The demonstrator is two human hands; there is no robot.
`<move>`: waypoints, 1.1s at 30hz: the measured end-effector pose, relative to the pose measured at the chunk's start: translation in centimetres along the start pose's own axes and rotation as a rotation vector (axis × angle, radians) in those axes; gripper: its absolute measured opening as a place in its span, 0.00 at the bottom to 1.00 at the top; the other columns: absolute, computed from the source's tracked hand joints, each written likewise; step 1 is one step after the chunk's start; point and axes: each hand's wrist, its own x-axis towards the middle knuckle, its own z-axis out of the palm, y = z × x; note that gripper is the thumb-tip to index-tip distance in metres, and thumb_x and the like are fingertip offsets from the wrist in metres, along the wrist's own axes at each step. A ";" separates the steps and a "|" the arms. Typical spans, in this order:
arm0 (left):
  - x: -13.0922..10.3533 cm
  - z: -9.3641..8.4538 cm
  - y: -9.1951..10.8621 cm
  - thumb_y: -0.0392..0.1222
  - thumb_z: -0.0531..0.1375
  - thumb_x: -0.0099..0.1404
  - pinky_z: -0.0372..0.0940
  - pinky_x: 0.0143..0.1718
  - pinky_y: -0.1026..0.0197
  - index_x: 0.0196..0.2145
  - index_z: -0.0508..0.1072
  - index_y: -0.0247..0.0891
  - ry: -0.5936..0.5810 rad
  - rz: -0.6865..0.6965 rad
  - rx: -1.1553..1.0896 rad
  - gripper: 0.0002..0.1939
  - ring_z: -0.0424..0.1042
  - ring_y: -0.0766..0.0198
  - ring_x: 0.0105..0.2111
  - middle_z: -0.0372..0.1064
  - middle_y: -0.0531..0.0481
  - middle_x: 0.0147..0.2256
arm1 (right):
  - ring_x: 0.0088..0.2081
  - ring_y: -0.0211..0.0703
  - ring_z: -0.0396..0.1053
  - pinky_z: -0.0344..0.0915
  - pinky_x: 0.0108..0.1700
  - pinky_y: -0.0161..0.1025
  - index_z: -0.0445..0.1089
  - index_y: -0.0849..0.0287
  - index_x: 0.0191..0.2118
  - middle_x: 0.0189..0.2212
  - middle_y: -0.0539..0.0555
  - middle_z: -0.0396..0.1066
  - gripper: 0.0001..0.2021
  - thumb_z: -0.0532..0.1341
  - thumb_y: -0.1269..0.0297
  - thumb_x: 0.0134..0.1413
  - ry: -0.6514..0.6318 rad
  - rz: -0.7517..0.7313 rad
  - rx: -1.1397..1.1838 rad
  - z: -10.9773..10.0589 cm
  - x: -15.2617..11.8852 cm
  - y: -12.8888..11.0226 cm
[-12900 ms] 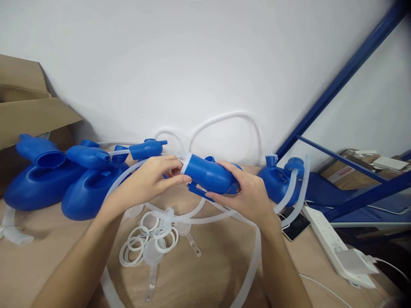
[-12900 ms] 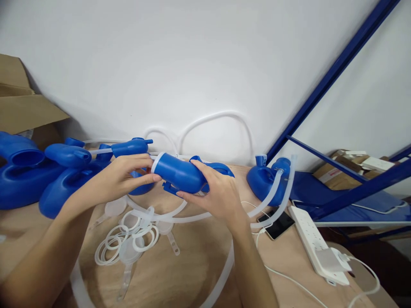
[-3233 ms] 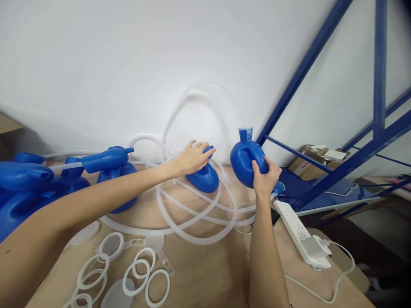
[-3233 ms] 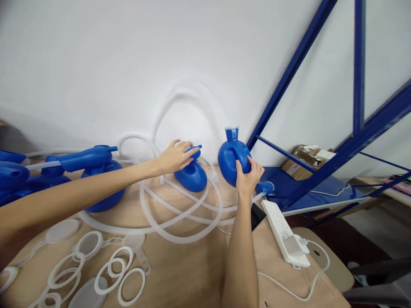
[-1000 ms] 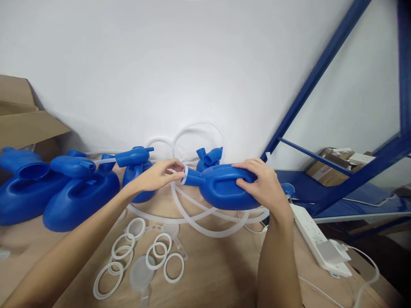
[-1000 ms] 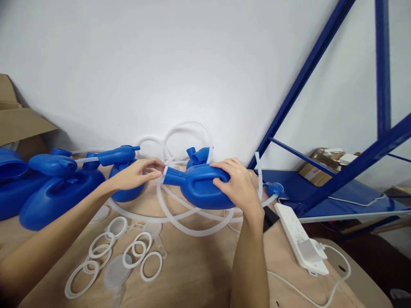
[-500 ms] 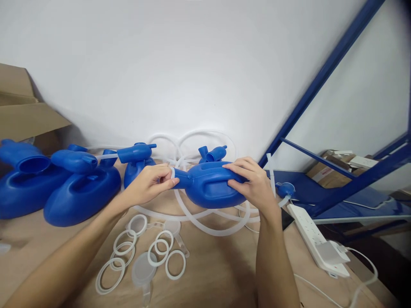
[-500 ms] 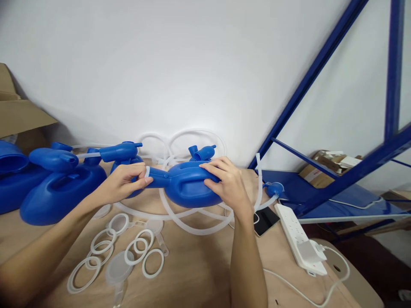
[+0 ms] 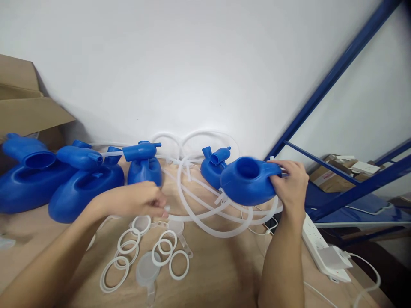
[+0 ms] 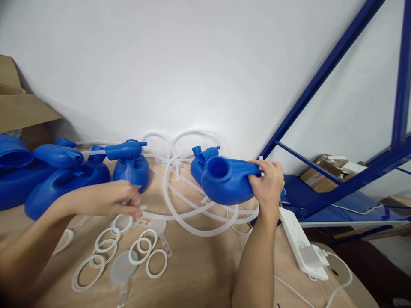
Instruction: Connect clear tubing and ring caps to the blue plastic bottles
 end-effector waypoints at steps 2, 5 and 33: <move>-0.3 0.8 0.5 0.43 0.66 0.64 0.56 0.28 0.65 0.26 0.78 0.41 -0.189 -0.100 -0.021 0.09 0.68 0.64 0.27 0.72 0.55 0.24 | 0.43 0.60 0.75 0.71 0.46 0.52 0.82 0.56 0.45 0.38 0.60 0.81 0.19 0.61 0.65 0.47 -0.013 0.337 -0.060 0.2 0.1 2.4; 0.1 2.3 0.8 0.34 0.70 0.55 0.56 0.28 0.64 0.28 0.82 0.44 -0.285 -0.218 -0.009 0.05 0.72 0.60 0.31 0.77 0.55 0.27 | 0.44 0.62 0.77 0.71 0.46 0.51 0.81 0.59 0.48 0.39 0.62 0.81 0.21 0.65 0.63 0.46 -0.028 0.681 -0.092 1.3 -0.3 6.3; 2.5 5.7 1.9 0.45 0.74 0.52 0.56 0.19 0.63 0.27 0.84 0.41 -0.454 -0.239 0.196 0.07 0.71 0.58 0.23 0.76 0.49 0.25 | 0.50 0.76 0.72 0.61 0.49 0.66 0.78 0.60 0.39 0.41 0.77 0.76 0.26 0.77 0.46 0.36 0.000 0.720 -0.114 10.3 4.0 14.3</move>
